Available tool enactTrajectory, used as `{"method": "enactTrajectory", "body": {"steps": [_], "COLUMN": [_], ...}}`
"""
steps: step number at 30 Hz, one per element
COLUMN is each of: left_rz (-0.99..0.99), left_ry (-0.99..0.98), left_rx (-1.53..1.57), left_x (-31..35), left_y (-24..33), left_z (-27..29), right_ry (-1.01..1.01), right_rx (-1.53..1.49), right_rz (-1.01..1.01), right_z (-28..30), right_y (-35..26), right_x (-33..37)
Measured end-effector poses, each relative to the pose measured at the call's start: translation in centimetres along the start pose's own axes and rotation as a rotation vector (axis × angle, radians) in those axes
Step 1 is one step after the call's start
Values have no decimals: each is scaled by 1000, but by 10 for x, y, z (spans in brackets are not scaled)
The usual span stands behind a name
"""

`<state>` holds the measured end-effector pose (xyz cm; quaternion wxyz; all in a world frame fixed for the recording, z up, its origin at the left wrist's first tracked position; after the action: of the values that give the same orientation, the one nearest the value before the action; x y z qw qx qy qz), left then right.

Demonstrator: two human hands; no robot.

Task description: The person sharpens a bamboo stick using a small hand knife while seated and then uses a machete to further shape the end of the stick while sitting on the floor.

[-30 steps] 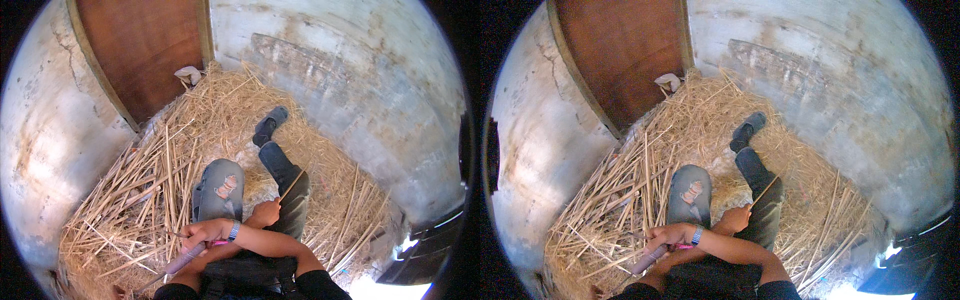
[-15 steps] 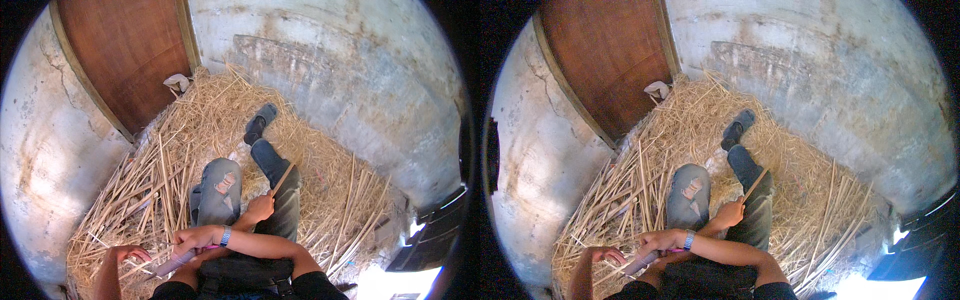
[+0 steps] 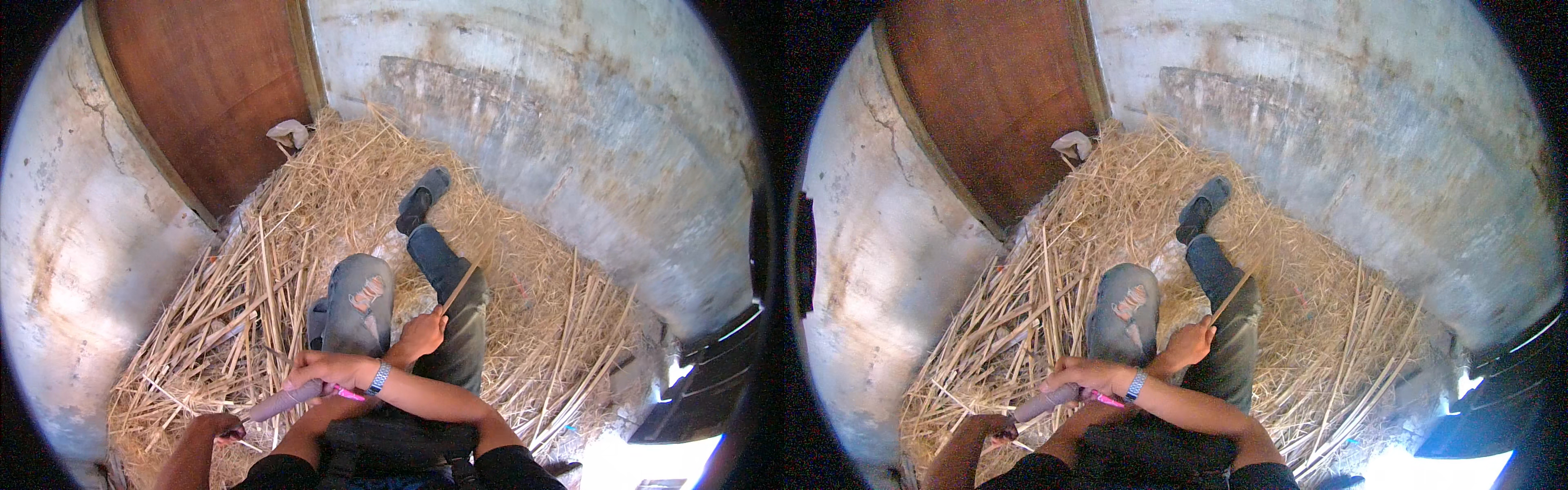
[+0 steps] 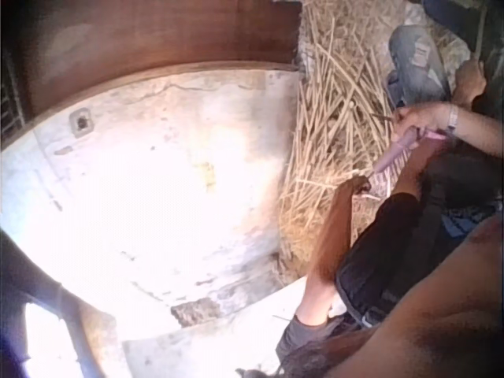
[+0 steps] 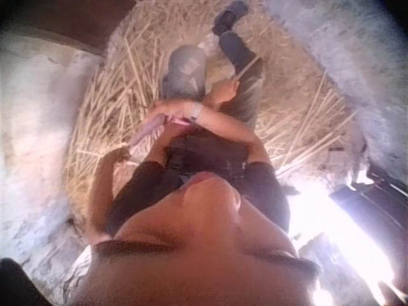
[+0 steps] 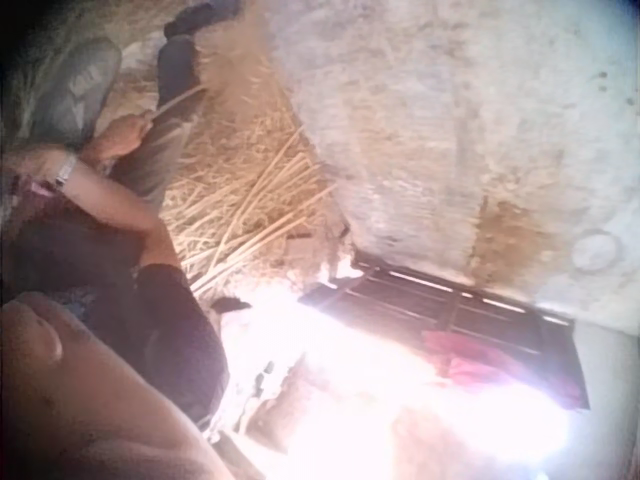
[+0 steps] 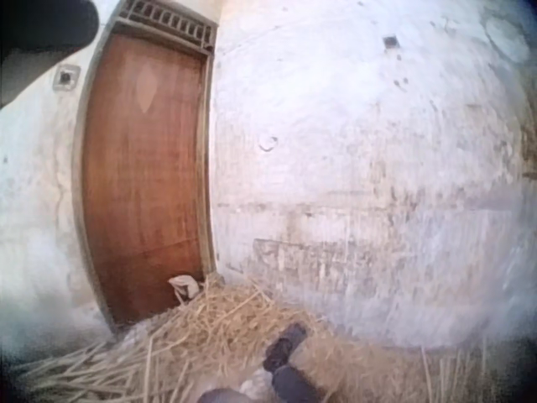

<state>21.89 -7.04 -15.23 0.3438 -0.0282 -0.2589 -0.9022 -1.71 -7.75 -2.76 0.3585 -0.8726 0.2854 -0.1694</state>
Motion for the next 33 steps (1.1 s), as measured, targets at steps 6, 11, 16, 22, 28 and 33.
{"method": "enactTrajectory", "body": {"steps": [6, 11, 16, 22, 28, 33], "left_rz": [-31, 46, -195, -8, 109, 52], "left_ry": [113, 102, 314, -132, -159, -169], "left_rx": [36, -6, 212, 751, 1112, 1177], "left_x": [13, 34, 71, 49, 41, 53], "left_y": [2, 0, -6, -24, -78, -84], "left_z": [6, 31, 87, 94, 92, 88], "right_ry": [-48, 116, 618, 1160, 1530, 1481], "right_rx": [183, 608, 598, -75, -145, 81], "right_rz": [-15, 390, 898, 1286, 1223, 943], "right_z": [-22, -27, -10, 88, 155, 176], "right_y": [17, -23, -150, -126, -44, -52], "right_x": [-9, 7, 179, 353, 369, 293]}}
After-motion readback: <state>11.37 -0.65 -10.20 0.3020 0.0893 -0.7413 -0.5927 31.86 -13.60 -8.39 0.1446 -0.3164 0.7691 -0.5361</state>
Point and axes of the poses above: each hand's wrist, its own x-axis away from the middle knuckle, its own z-axis out of the back of the hand, y = z × x, the point moved 9 cm from there along -x, towards the middle knuckle, and after that the axes turned 10 degrees about -x, right-handed, at the moved point
